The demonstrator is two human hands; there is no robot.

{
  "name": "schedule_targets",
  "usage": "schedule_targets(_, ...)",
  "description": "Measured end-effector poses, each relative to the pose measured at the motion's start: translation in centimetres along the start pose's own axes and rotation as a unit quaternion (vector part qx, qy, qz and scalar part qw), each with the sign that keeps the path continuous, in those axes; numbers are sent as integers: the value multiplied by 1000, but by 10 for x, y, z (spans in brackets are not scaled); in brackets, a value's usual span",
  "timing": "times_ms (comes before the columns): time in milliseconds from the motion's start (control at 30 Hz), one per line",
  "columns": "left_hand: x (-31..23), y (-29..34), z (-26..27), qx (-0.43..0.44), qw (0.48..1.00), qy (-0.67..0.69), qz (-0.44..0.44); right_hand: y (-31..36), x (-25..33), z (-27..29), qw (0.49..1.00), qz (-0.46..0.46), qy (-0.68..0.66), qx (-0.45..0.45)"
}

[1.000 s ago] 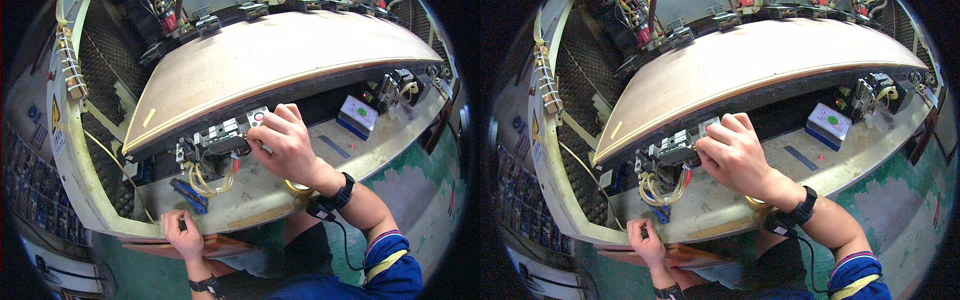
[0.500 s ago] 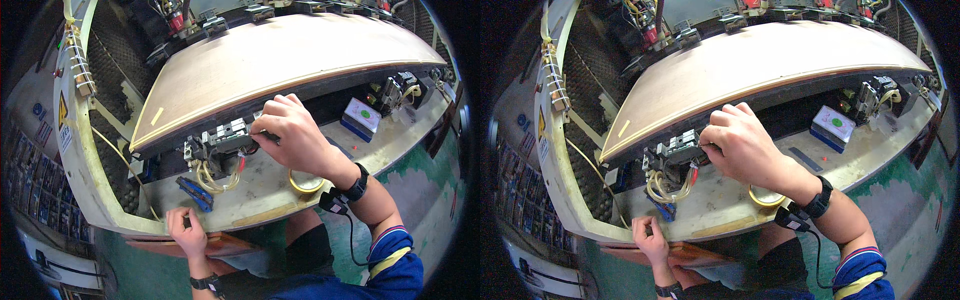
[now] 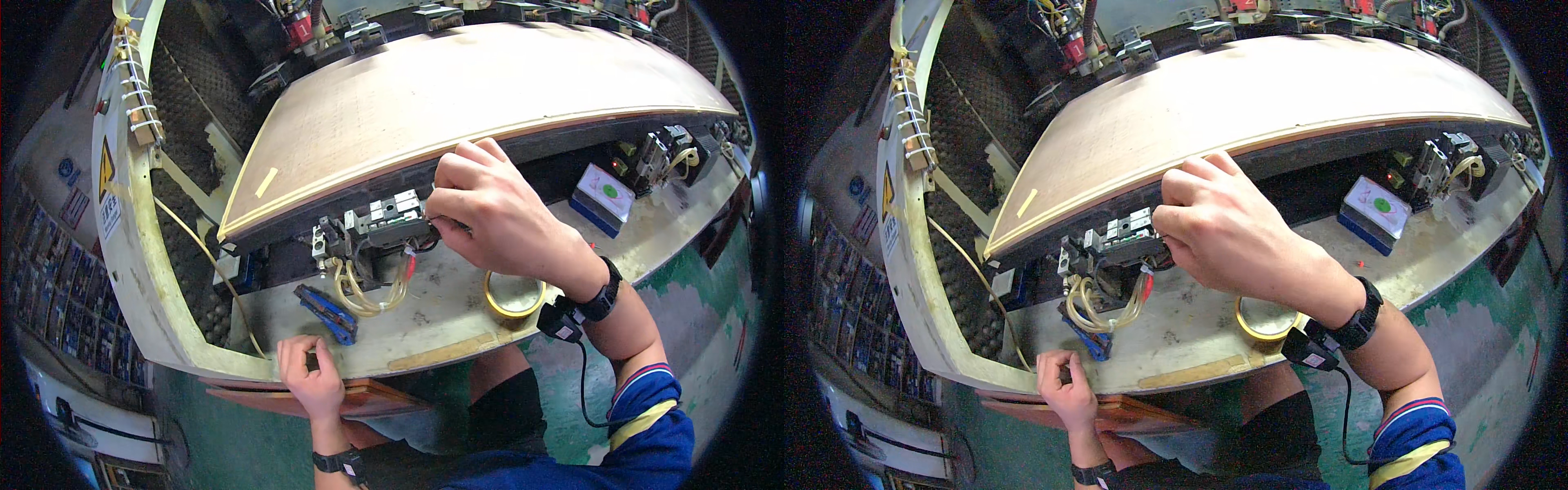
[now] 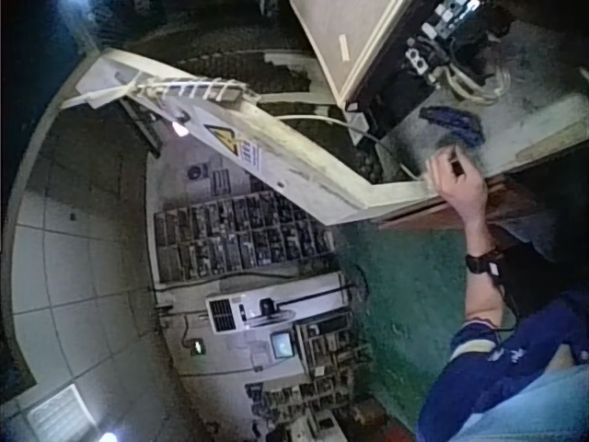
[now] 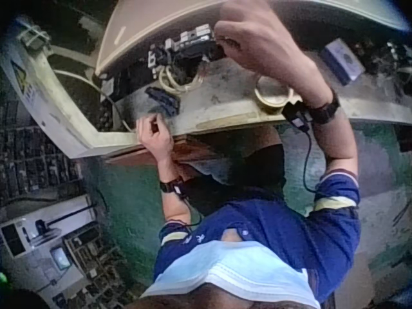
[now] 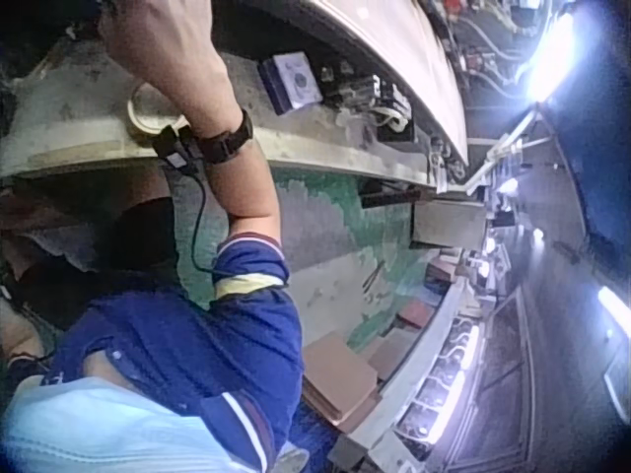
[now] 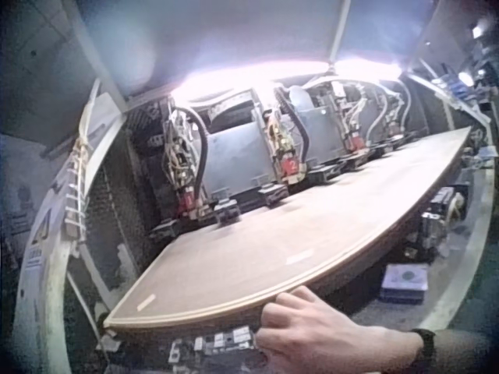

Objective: The recorder is repairing or maintaining an industrial machine, involving the manipulation of wires, applying tape, and using a screwdriver on a small component.

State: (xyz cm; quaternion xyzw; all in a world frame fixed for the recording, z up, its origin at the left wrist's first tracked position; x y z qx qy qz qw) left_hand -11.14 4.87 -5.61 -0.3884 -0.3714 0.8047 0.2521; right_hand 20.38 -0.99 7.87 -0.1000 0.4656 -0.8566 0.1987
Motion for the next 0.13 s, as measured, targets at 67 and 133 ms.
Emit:
schedule_targets(67,2,1,0,1,1000,8,11,1,0,-1,1000,6,3,5)
schedule_targets(133,5,3,0,10,1000,7,26,3,1,-3,1000,10,8,14)
Point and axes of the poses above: each hand's wrist, its own y-axis away from the middle knuckle, its own z-axis out of the back of the hand, x = y × z, the point moved 7 cm from there along -y, towards the middle knuckle, and after that the axes turned 6 degrees about -x, right-handed, at the moved point
